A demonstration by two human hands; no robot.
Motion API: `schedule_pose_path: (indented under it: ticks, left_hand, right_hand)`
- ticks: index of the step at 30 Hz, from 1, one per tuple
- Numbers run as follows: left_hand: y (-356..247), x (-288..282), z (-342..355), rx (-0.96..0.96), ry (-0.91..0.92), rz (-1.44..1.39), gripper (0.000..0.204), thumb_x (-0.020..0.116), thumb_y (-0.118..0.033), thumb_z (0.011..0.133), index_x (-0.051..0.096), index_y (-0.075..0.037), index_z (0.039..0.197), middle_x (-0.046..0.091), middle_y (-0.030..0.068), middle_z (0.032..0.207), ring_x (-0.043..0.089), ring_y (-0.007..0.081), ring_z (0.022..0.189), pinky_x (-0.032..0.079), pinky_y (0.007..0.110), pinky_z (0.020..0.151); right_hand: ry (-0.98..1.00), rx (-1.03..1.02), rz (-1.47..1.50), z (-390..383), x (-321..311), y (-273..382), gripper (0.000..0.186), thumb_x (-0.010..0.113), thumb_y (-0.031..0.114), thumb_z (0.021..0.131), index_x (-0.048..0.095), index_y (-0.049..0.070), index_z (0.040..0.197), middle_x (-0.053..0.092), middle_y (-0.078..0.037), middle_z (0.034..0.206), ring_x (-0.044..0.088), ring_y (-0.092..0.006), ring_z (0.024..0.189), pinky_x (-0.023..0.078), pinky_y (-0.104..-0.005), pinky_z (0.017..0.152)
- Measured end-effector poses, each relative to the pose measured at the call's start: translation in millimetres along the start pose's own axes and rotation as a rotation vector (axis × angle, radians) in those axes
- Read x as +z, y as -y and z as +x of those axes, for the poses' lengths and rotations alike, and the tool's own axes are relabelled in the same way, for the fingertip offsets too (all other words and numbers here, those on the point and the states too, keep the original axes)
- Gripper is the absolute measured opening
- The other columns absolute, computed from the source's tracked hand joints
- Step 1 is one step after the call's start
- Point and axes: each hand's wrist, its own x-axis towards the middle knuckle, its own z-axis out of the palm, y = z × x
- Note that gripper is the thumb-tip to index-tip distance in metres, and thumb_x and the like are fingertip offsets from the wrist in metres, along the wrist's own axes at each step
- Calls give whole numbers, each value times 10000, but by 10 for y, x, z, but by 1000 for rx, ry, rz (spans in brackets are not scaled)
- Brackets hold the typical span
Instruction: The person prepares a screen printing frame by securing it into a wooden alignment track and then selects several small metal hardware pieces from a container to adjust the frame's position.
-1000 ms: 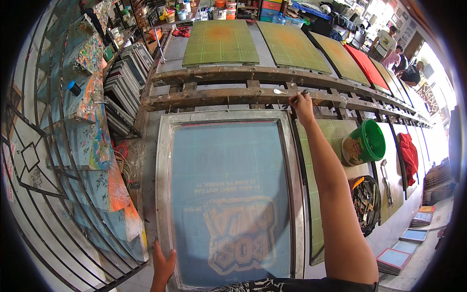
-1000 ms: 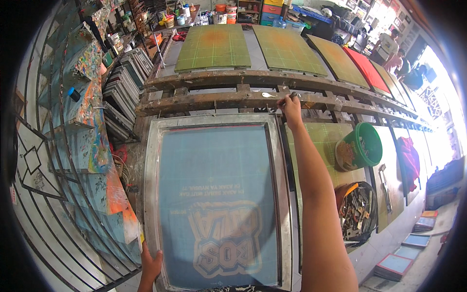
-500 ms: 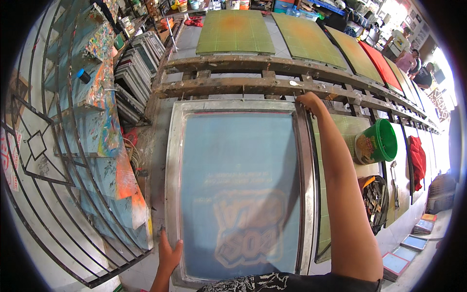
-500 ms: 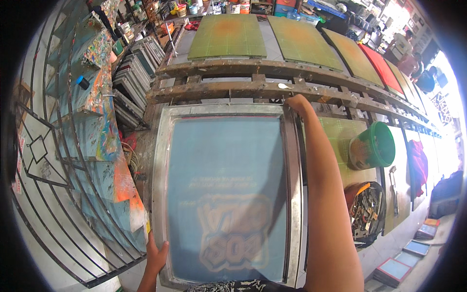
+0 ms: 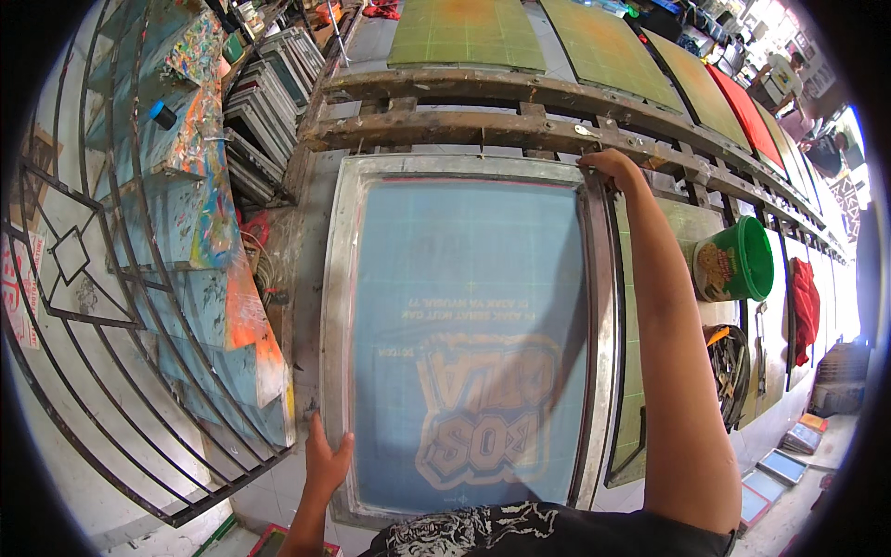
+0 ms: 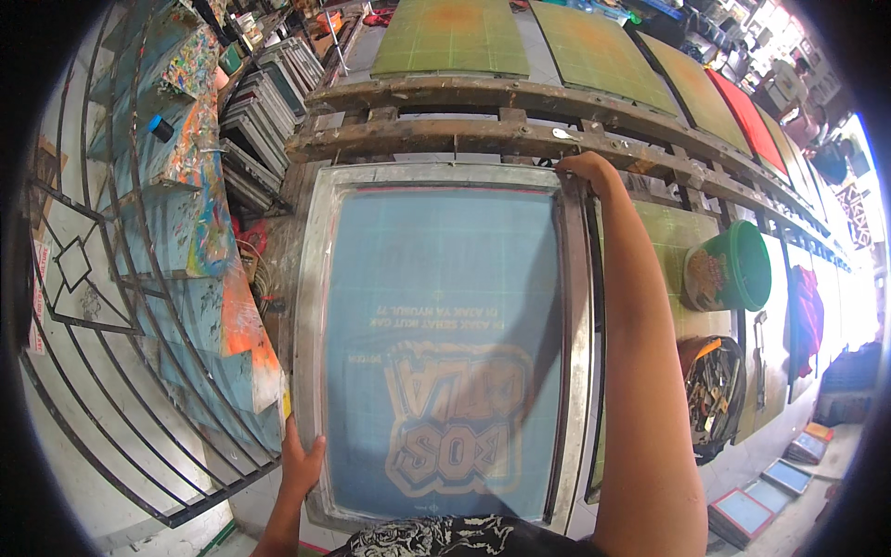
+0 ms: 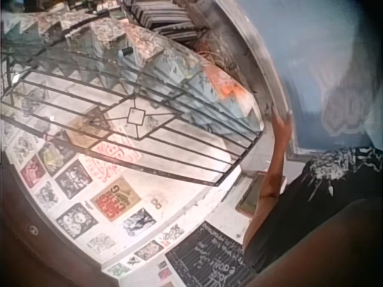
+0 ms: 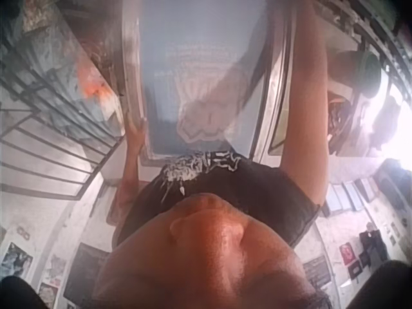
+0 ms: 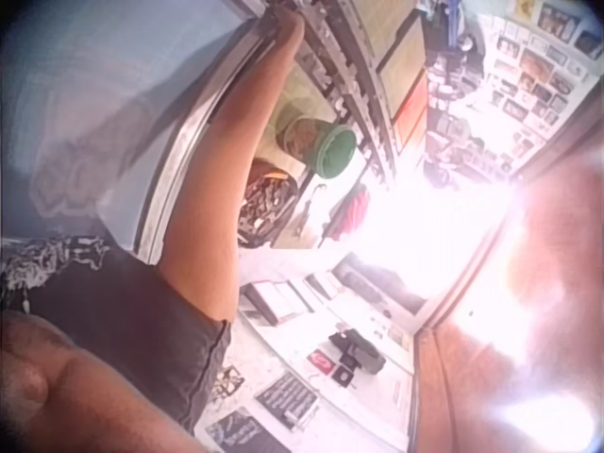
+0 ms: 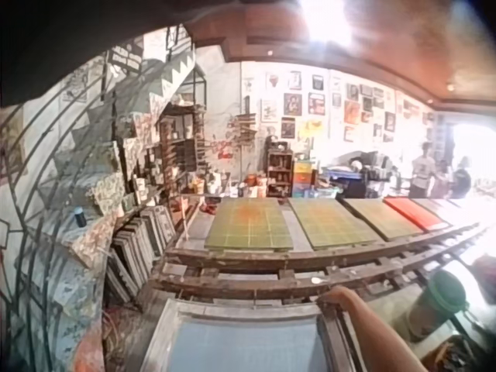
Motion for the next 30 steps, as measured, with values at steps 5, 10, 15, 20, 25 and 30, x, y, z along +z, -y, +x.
schedule_pose_path:
  ticks: [5,10,15,20,25,30]
  left_hand:
    - [42,33,41,14,8,1,721,652,-181,823,284,114,1367,487,339,1248,520,433,1145,410,435,978]
    - [-33,5,18,0,-11,28,718,650,-160,816,284,115,1369,496,339,1239,528,436,1136,420,434,968]
    - [27,33,11,23,-30,27,710,647,-155,815,291,119,1364,522,337,1205,553,437,1097,437,439,946]
    - [19,33,35,34,-9,1,713,655,-159,809,297,121,1358,527,337,1195,560,433,1082,441,438,934]
    - [-85,6,10,2,-32,-1,707,655,-166,812,302,122,1353,535,332,1179,564,427,1075,443,437,929]
    - [-6,15,5,5,-10,5,715,652,-181,825,287,120,1361,521,325,1205,554,425,1090,436,437,940]
  right_hand:
    - [10,89,128,117,-50,-184,358,739,349,714,697,28,866,611,-113,773,519,-215,578,420,-375,534]
    - [-1,-5,147,65,68,-95,383,755,375,723,714,38,901,626,-107,811,558,-210,639,436,-366,559]
    - [-16,42,93,83,27,-98,424,760,367,717,687,-1,915,621,-102,790,529,-215,609,425,-378,556]
    - [20,46,67,204,-14,-224,376,727,335,735,675,-12,869,603,-105,746,515,-222,629,416,-374,577]
    - [-122,-78,64,171,82,-158,360,715,376,735,634,26,706,463,-47,579,414,-180,513,322,-373,470]
    - [19,12,41,94,-27,-3,354,757,339,703,644,3,723,493,-49,585,430,-171,517,331,-365,476]
